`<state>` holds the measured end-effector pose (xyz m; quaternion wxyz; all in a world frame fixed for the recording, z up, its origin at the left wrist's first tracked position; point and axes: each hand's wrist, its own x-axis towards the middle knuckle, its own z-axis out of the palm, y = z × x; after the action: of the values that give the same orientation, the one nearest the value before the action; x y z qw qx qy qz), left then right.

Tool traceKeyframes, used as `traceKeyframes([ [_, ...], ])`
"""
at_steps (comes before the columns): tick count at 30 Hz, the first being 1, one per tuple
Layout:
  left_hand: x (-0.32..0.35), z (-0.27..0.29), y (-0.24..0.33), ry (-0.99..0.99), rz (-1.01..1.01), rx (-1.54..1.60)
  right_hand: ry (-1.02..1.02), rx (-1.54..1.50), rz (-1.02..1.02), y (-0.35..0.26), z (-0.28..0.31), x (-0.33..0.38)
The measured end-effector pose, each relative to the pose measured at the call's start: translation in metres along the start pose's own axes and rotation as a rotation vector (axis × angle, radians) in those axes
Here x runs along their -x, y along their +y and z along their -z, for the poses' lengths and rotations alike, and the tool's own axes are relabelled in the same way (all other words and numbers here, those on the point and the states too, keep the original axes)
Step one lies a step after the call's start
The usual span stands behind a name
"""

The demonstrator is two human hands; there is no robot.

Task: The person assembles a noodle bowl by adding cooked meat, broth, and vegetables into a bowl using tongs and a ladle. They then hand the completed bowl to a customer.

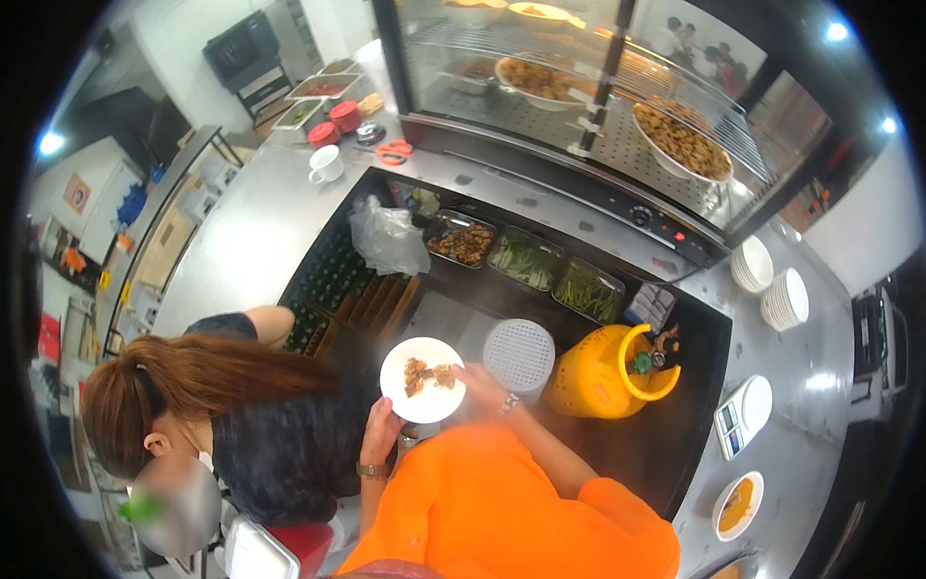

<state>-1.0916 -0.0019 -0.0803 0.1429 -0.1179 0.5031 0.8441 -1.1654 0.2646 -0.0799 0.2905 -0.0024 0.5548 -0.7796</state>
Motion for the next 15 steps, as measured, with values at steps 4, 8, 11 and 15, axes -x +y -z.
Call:
traceKeyframes([
  [4,-0.016,-0.008,0.006,-0.071,0.051,0.028,0.127,-0.006,-0.011,-0.01,0.002,0.016],
  [8,-0.023,-0.053,0.022,-0.25,0.114,0.205,0.155,0.008,0.04,-0.016,0.009,0.031],
  [11,-0.028,-0.084,0.037,-0.248,0.229,0.23,0.205,-0.018,0.107,-0.018,0.016,0.042],
  [15,-0.027,-0.097,0.034,-0.207,0.407,0.261,0.3,-0.087,0.099,-0.008,0.028,0.056],
])
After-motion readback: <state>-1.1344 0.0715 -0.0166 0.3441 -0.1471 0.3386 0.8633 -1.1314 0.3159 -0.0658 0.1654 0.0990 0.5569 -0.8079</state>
